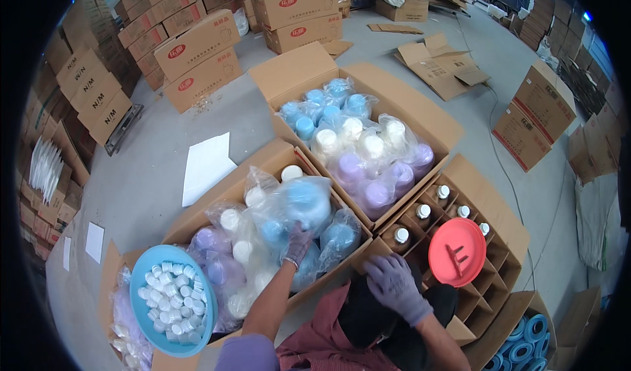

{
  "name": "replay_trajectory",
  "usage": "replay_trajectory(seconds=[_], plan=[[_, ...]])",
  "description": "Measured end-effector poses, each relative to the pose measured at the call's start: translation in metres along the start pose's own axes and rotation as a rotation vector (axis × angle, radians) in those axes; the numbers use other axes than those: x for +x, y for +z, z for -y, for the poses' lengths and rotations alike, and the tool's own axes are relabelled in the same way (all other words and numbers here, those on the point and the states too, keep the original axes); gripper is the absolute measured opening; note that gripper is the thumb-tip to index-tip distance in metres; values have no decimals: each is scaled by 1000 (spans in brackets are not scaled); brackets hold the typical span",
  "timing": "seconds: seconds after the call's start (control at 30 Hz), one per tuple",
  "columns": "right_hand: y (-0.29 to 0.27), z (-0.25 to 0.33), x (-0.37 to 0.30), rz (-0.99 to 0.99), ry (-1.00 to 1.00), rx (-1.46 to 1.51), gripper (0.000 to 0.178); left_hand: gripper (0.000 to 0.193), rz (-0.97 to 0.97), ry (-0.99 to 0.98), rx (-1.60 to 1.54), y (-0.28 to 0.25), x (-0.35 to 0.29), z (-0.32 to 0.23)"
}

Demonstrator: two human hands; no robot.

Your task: The person assembles thermos flasks by inserting a white cap into the opening, placing a colored ring on top, and then wrapping each unit in a clear plastic bag. The person repeats this process for multiple thermos units in a warehouse setting.

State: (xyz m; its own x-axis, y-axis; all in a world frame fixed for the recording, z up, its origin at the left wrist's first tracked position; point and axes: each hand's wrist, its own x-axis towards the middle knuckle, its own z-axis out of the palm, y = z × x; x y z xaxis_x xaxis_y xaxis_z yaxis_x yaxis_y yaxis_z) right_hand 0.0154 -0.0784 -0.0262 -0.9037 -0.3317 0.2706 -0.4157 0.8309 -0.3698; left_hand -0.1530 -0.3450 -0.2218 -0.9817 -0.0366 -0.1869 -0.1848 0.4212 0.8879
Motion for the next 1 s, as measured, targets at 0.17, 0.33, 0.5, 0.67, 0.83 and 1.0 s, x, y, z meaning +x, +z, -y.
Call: replay_trajectory(seconds=[0.17,0.33,0.5,0.67,0.83,1.0], plan=[[7,-8,-32,-103,171,-123,28,29,289,298,468,-12,82,-87],[12,6,-11,-128,143,-100,25,45,-181,310,781,-33,193,-68],[8,-3,-11,-148,175,-74,27,77,-103,59,922,18,197,-57],[5,-4,-17,-184,152,-33,28,80,-226,453,650,-51,137,-159],[-17,0,5,-432,380,497,49,80,86,582,-154,-89,-39,-277],[-43,-10,13,-484,59,427,44,58,827,408,-299,-7,-106,-237]])
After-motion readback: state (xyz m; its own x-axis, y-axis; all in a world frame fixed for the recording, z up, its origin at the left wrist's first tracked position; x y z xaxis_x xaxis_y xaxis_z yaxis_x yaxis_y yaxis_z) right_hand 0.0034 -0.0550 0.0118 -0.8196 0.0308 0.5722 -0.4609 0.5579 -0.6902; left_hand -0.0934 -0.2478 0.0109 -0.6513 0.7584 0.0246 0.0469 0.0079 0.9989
